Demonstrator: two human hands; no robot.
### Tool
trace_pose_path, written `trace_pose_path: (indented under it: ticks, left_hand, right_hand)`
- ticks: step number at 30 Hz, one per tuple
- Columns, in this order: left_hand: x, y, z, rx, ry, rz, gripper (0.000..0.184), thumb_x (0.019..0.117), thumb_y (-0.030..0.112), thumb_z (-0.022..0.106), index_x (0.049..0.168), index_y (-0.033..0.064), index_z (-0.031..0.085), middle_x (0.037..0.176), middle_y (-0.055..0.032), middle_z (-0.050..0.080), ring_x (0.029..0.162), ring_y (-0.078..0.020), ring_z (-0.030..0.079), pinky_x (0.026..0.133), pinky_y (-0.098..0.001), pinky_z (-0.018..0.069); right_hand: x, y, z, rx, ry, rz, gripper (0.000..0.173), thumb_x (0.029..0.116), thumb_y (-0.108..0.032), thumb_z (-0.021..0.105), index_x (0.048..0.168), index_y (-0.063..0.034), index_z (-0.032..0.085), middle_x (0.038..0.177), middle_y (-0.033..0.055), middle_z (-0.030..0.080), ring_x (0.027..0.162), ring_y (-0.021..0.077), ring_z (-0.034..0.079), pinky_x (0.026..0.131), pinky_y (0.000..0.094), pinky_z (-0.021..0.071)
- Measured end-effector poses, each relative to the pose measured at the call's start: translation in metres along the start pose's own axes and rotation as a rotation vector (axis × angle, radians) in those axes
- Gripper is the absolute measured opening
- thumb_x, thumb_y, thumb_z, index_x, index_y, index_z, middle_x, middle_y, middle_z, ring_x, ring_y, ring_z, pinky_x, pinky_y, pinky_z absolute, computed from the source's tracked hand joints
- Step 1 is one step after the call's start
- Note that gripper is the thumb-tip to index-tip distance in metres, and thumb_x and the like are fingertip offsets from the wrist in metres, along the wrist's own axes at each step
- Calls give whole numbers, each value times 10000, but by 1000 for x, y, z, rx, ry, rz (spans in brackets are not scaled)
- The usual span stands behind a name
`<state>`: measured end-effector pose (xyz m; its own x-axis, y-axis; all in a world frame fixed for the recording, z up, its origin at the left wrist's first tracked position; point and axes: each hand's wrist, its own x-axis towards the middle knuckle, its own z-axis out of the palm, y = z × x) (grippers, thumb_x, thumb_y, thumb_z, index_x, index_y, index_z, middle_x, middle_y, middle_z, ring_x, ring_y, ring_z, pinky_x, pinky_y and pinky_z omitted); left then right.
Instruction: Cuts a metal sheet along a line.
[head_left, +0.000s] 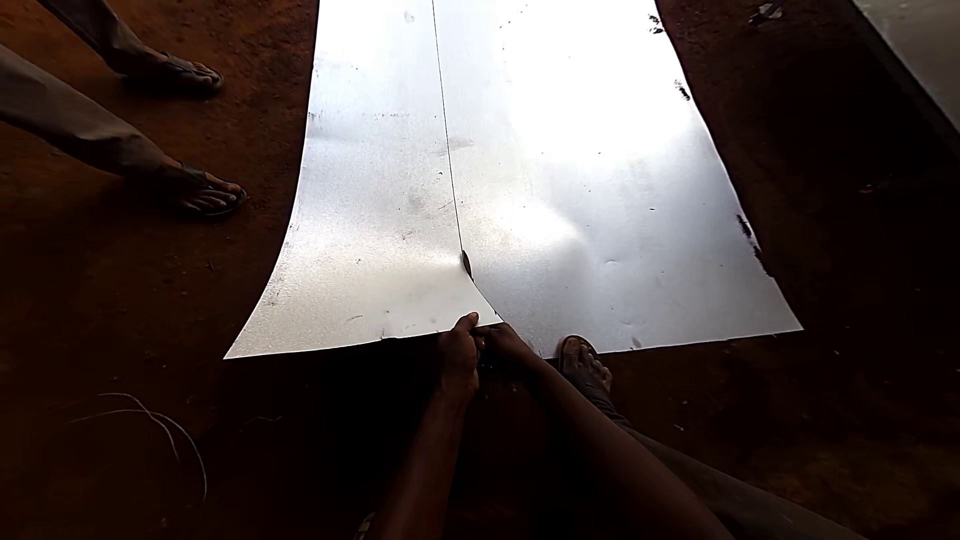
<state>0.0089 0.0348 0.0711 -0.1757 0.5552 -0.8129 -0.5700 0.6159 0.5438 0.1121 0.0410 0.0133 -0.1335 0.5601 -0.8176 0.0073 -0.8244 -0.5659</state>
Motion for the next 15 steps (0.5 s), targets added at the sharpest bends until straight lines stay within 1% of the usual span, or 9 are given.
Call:
trace_pose_path:
  ticks: [1,2,3,5,7,9,10,12,15]
  left_hand:
    - [1,0,-1,4,1,-2,315,1046,123,587,766,-18,622,589,-67,571,410,-72,409,393,-183,319]
    - [1,1,-1,4,2,-1,310,1046,121,587,772,-20,623,594,-69,583,408,-69,413,391,-182,322]
    - [1,1,0,0,3,0,307,1048,117,582,776,-20,619,594,-68,584,404,-66,413,387,-179,324]
    - [1,2,1,-8,8,1,302,1048,114,580,780,-20,612,592,-72,583,403,-66,415,387,-179,326]
    - [1,1,2,-10,9,3,297,1045,113,585,781,-20,610,594,-72,572,407,-72,416,390,-183,331]
    - [1,2,3,-9,7,6,309,1046,116,585,769,-19,612,583,-73,566,403,-72,411,386,-183,326]
    - [2,2,3,-7,7,6,321,1047,119,582,756,-15,609,576,-68,559,403,-71,408,385,-182,323]
    - [2,2,4,-9,6,14,344,1051,122,574,735,-8,605,563,-60,548,402,-67,402,386,-181,316]
    - [3,3,7,-11,2,17,359,1057,124,560,722,-1,593,551,-50,544,395,-64,396,384,-180,315]
  right_hand:
    - [2,0,0,13,10,31,187,1057,-174,535,974,-47,643,780,62,644,678,157,635,630,325,553]
    - [2,-1,0,-4,25,63,189,1059,-165,516,977,-43,635,790,63,643,686,157,637,638,325,553]
    - [3,-2,0,-24,52,81,185,1057,-159,502,1000,-42,634,804,65,649,692,155,640,637,321,549]
    - [5,2,2,-34,57,89,213,1084,-195,477,1081,-41,624,850,73,661,732,163,653,665,329,548]
    - [7,6,3,6,46,104,221,1091,-210,467,1097,-41,608,840,82,654,722,178,653,656,349,559]
    - [7,5,4,48,57,166,234,1091,-239,461,1105,-53,602,838,98,659,721,212,670,625,393,576]
    - [6,4,5,60,60,184,256,1093,-262,467,1095,-51,612,830,98,660,719,218,676,623,408,584]
    - [1,1,9,73,51,194,306,1105,-292,448,1012,-46,604,782,80,634,687,203,662,619,399,586]
    - [-7,-3,13,92,-26,149,333,1111,-238,395,878,-85,575,695,17,605,613,123,616,588,299,541]
